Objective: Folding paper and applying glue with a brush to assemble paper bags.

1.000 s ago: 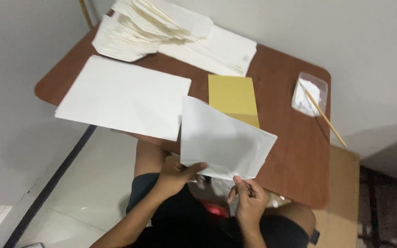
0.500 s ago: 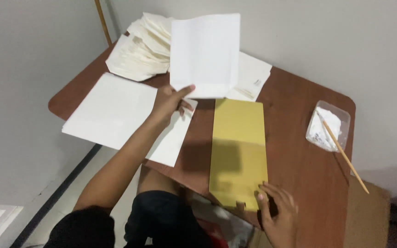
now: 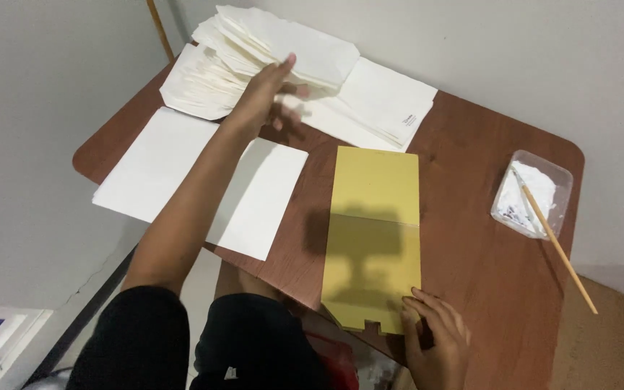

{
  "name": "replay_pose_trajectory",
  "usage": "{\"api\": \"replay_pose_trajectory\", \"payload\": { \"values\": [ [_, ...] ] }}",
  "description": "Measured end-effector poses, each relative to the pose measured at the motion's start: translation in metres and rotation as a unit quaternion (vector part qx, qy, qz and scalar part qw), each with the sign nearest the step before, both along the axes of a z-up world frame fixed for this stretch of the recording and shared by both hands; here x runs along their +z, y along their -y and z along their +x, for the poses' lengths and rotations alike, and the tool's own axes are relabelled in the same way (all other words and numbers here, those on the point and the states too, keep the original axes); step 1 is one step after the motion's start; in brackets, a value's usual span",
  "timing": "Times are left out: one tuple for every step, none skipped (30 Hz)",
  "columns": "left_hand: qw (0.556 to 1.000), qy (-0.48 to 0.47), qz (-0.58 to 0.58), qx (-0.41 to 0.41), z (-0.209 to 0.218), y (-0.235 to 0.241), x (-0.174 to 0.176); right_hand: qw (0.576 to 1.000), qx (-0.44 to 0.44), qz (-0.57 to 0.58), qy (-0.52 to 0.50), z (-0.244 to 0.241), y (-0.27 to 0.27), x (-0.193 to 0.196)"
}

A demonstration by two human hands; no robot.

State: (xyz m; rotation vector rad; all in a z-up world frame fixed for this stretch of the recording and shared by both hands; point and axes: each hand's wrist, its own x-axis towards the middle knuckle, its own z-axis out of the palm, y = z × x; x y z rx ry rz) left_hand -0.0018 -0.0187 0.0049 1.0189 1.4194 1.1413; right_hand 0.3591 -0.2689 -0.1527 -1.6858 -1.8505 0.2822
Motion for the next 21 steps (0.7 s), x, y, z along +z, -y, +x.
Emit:
{"api": "replay_pose_trajectory", "payload": {
  "values": [
    [0.997,-0.071,0.008,-0.033,-0.001,0.010,0.001,1.000,0.012,0.020,-0.001,0.001,0.002,-0.003],
    [0.997,-0.072,0.005,-0.030,0.000,0.027,0.002,1.000,0.016,0.016,-0.002,-0.002,-0.001,0.002],
    [0.985,-0.167,0.013,-0.041,0.000,0.046,0.001,1.000,0.015,-0.002,0.013,-0.005,-0.001,0.007],
    [0.964,-0.261,0.020,-0.053,0.000,0.065,0.000,0.999,0.015,-0.020,0.028,-0.008,-0.001,0.012],
    [0.964,-0.262,0.014,-0.051,-0.015,0.084,-0.026,0.999,0.019,-0.024,0.027,-0.007,-0.001,0.006],
    [0.922,-0.368,0.068,-0.101,-0.031,0.104,-0.051,0.997,0.043,0.023,0.062,-0.006,-0.002,0.001],
    [0.862,-0.467,0.122,-0.154,-0.046,0.122,-0.075,0.991,0.063,0.073,0.097,-0.006,-0.002,-0.003],
    [0.862,-0.468,0.118,-0.154,-0.052,0.142,-0.084,0.991,0.064,0.070,0.095,-0.007,-0.004,-0.003],
    [0.837,-0.478,0.172,-0.202,-0.057,0.163,-0.094,0.987,0.070,0.081,0.122,-0.007,-0.003,-0.002],
    [0.808,-0.485,0.224,-0.249,-0.064,0.185,-0.104,0.982,0.076,0.093,0.148,-0.009,-0.002,-0.001],
    [0.810,-0.485,0.218,-0.247,-0.067,0.194,-0.115,0.982,0.081,0.089,0.148,-0.006,-0.003,-0.004],
    [0.805,-0.497,0.186,-0.264,-0.070,0.203,-0.126,0.978,0.079,0.115,0.152,-0.005,-0.004,-0.008],
    [0.799,-0.511,0.152,-0.279,-0.076,0.214,-0.134,0.975,0.079,0.142,0.154,-0.007,-0.006,-0.011],
    [0.801,-0.512,0.144,-0.276,-0.080,0.217,-0.138,0.975,0.088,0.139,0.150,-0.011,-0.006,-0.009],
    [0.785,-0.532,0.183,-0.261,-0.082,0.219,-0.144,0.974,0.066,0.141,0.165,-0.013,-0.001,-0.008],
    [0.767,-0.550,0.222,-0.245,-0.083,0.221,-0.149,0.972,0.045,0.143,0.180,-0.014,0.004,-0.007],
    [0.767,-0.549,0.220,-0.250,-0.085,0.223,-0.148,0.973,0.043,0.138,0.179,-0.012,0.007,-0.011],
    [0.781,-0.527,0.236,-0.238,-0.085,0.224,-0.147,0.972,0.036,0.105,0.206,-0.009,0.011,-0.015],
    [0.794,-0.504,0.254,-0.226,-0.084,0.225,-0.147,0.969,0.027,0.073,0.234,-0.003,0.015,-0.019],
    [0.794,-0.502,0.255,-0.230,-0.085,0.224,-0.142,0.969,0.023,0.070,0.234,-0.005,0.020,-0.018],
    [0.808,-0.476,0.257,-0.232,-0.085,0.224,-0.138,0.977,0.019,0.073,0.198,-0.006,0.023,-0.016]
  ]
}}
